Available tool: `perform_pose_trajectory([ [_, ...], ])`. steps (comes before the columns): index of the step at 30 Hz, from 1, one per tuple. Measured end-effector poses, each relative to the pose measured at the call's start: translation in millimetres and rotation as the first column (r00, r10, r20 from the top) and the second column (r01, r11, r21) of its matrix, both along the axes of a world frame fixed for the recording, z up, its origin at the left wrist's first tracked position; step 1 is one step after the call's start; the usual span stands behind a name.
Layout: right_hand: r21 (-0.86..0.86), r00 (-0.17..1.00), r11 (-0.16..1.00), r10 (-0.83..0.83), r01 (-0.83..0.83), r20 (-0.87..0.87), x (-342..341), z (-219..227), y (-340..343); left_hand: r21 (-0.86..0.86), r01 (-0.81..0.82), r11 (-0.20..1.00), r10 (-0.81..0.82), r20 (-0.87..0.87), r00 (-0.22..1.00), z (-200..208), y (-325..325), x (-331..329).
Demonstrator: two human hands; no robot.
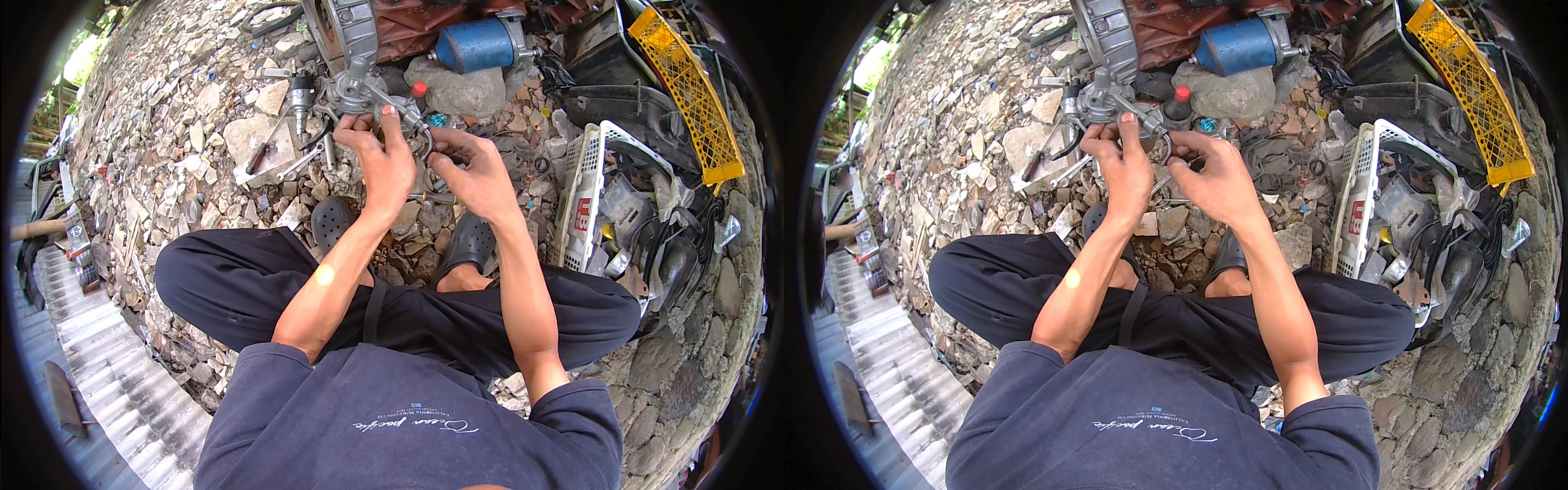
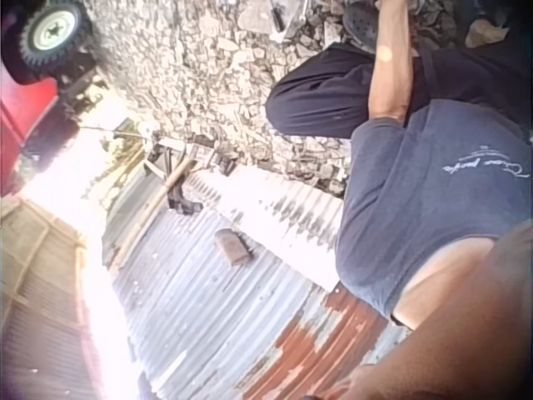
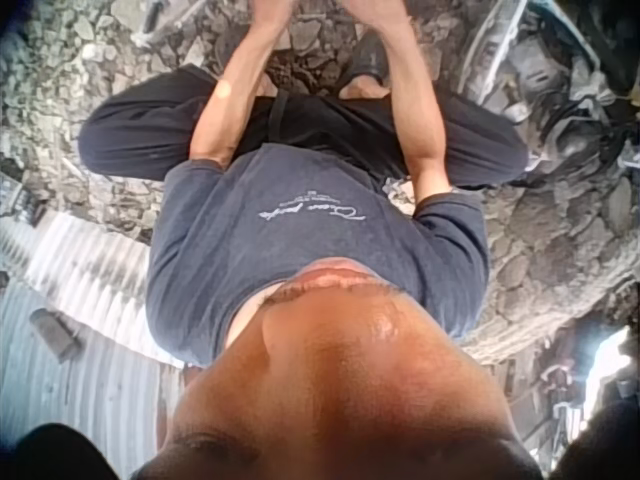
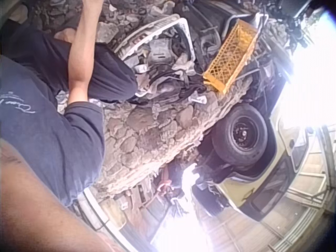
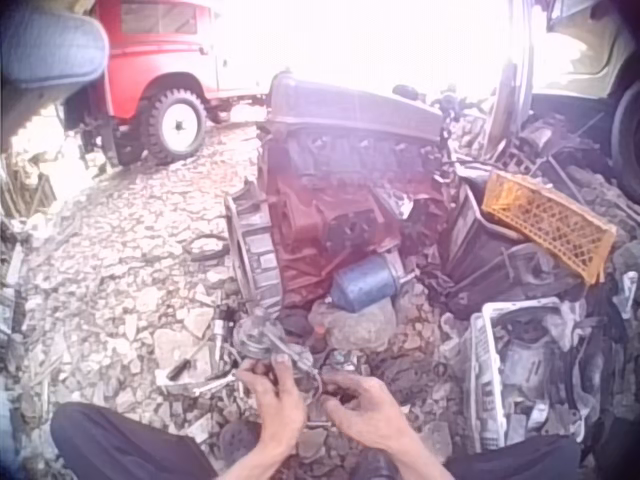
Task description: The person sits on a rocky ground and uses a wrench to tighten a bolt on a small mechanical component. They rotate the part to access different angles and continue adjusting the fastener with the tool.
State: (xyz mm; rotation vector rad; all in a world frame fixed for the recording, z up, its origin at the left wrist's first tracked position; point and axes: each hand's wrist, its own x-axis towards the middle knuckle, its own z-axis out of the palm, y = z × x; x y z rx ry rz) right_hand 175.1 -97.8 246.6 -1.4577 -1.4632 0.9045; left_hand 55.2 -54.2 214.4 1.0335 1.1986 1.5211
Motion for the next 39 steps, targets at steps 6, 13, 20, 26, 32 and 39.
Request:
perform_pose_trajectory([
  [6, -0.007, 0.974, 0.978, -0.205, 0.207, 0.099, -19.4, 2.7, -0.9, 0.008, 0.008, 1.000, -0.008, 0.038, 0.999, -0.9, 1.6, -0.2],
  [13, 0.234, 0.937, 0.916, -0.347, 0.327, 0.046, -29.1, -0.5, 1.1, 0.014, 0.015, 1.000, -0.014, -0.016, 1.000, -2.5, -1.4, 0.4],
  [20, 0.493, 0.868, 0.848, -0.382, 0.194, 0.316, -26.2, -6.2, 1.0, 0.033, 0.027, 0.999, -0.027, 0.006, 1.000, 2.4, -3.5, 3.0],
  [26, 0.472, 0.864, 0.853, -0.396, 0.221, 0.310, -29.5, -8.8, 1.0, 0.025, 0.033, 0.999, -0.033, 0.025, 0.999, -1.7, -2.8, 1.6],
  [32, 0.361, 0.928, 0.877, -0.367, 0.318, 0.073, -38.1, -2.9, 0.2, -0.028, 0.040, 0.999, -0.039, 0.041, 0.998, 3.3, -3.9, 0.3],
  [39, 0.481, 0.852, 0.857, -0.384, 0.185, 0.357, -27.6, -15.9, 0.4, 0.004, 0.049, 0.999, -0.049, 0.042, 0.998, 3.5, -5.2, 2.3],
])
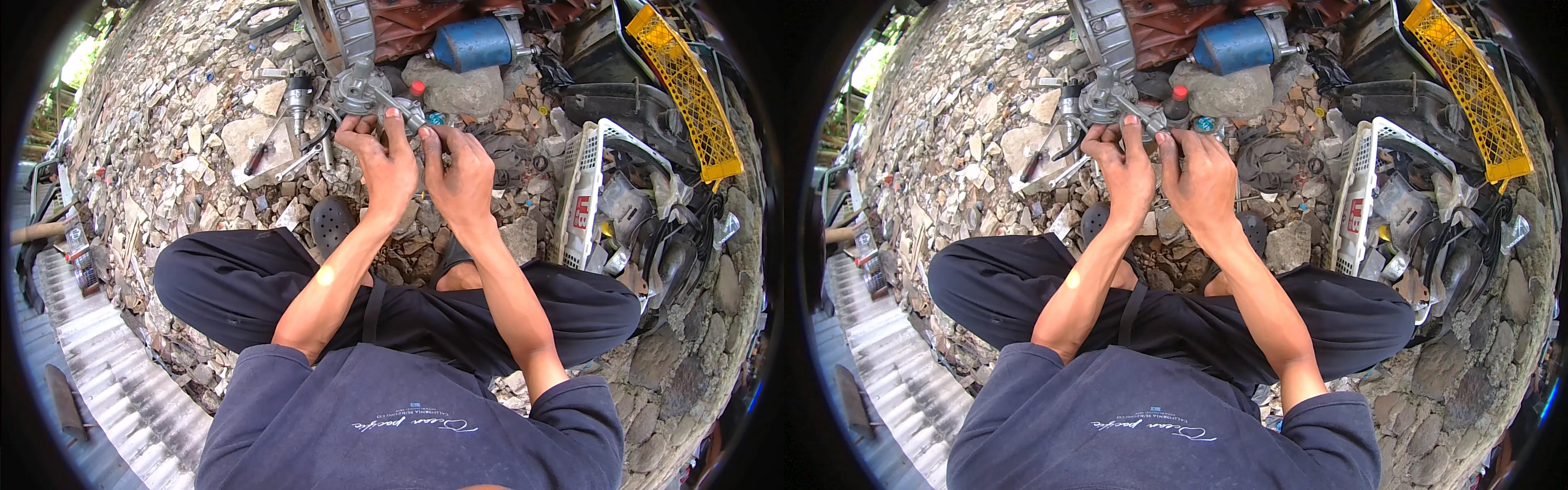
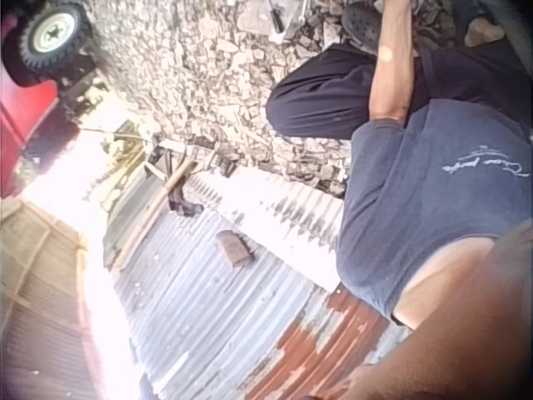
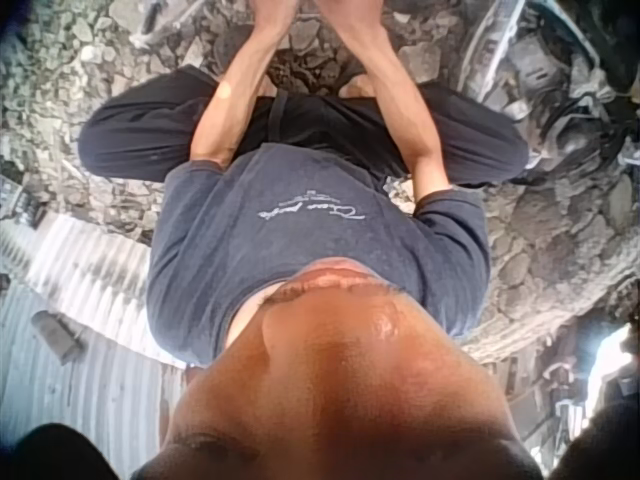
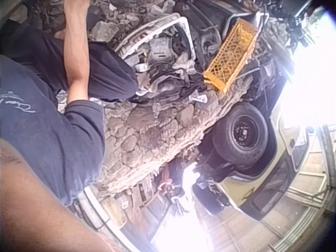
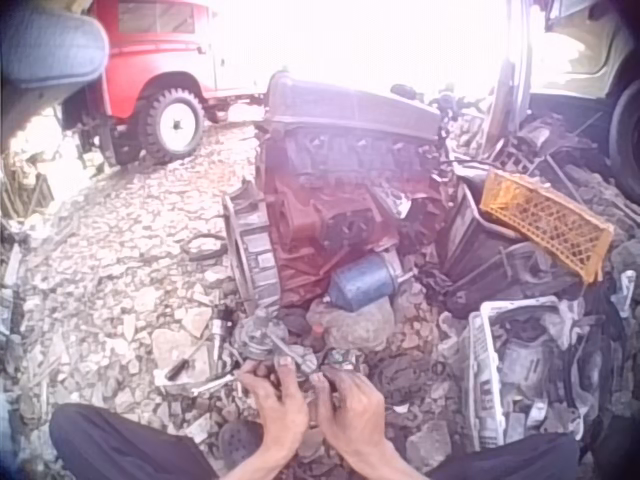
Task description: The person sits on a rocky ground and uses a wrench to tighten a bolt on a small mechanical component. They rotate the part to access different angles and continue adjusting the fastener with the tool.
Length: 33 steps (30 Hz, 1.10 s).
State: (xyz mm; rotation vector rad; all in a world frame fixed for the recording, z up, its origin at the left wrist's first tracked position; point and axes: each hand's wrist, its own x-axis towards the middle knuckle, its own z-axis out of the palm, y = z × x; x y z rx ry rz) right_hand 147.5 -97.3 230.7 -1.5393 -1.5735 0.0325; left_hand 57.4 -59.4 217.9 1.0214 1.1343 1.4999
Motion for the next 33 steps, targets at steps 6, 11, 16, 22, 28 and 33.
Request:
perform_pose_trajectory([
  [6, -0.093, 0.886, 0.995, -0.017, -0.029, -0.464, -13.8, 16.8, -2.8, -0.026, 0.004, 1.000, -0.003, 0.033, 0.999, 0.1, -0.6, -1.0],
  [11, -0.150, 0.911, 0.988, -0.019, -0.047, -0.412, -6.9, 12.7, -3.1, -0.011, -0.007, 1.000, 0.007, -0.010, 1.000, 2.4, -0.5, -0.7],
  [16, -0.146, 0.961, 0.989, -0.026, -0.016, -0.277, -5.0, 19.4, -3.0, -0.006, -0.002, 1.000, 0.002, 0.006, 1.000, -3.7, -1.6, -0.1],
  [22, -0.122, 0.940, 0.992, -0.014, -0.029, -0.340, -7.6, 17.2, -2.8, 0.027, -0.022, 0.999, 0.022, 0.006, 1.000, -6.5, -0.6, 1.3],
  [28, -0.380, 0.954, 0.922, -0.046, -0.074, -0.297, -1.9, 24.0, -4.9, 0.018, 0.004, 1.000, -0.004, 0.027, 1.000, -5.3, -1.7, 0.2],
  [33, -0.086, 0.917, 0.995, 0.012, -0.051, -0.399, -7.7, 17.2, -2.3, 0.032, -0.029, 0.999, 0.028, 0.031, 0.999, -4.6, 1.2, -1.1],
])
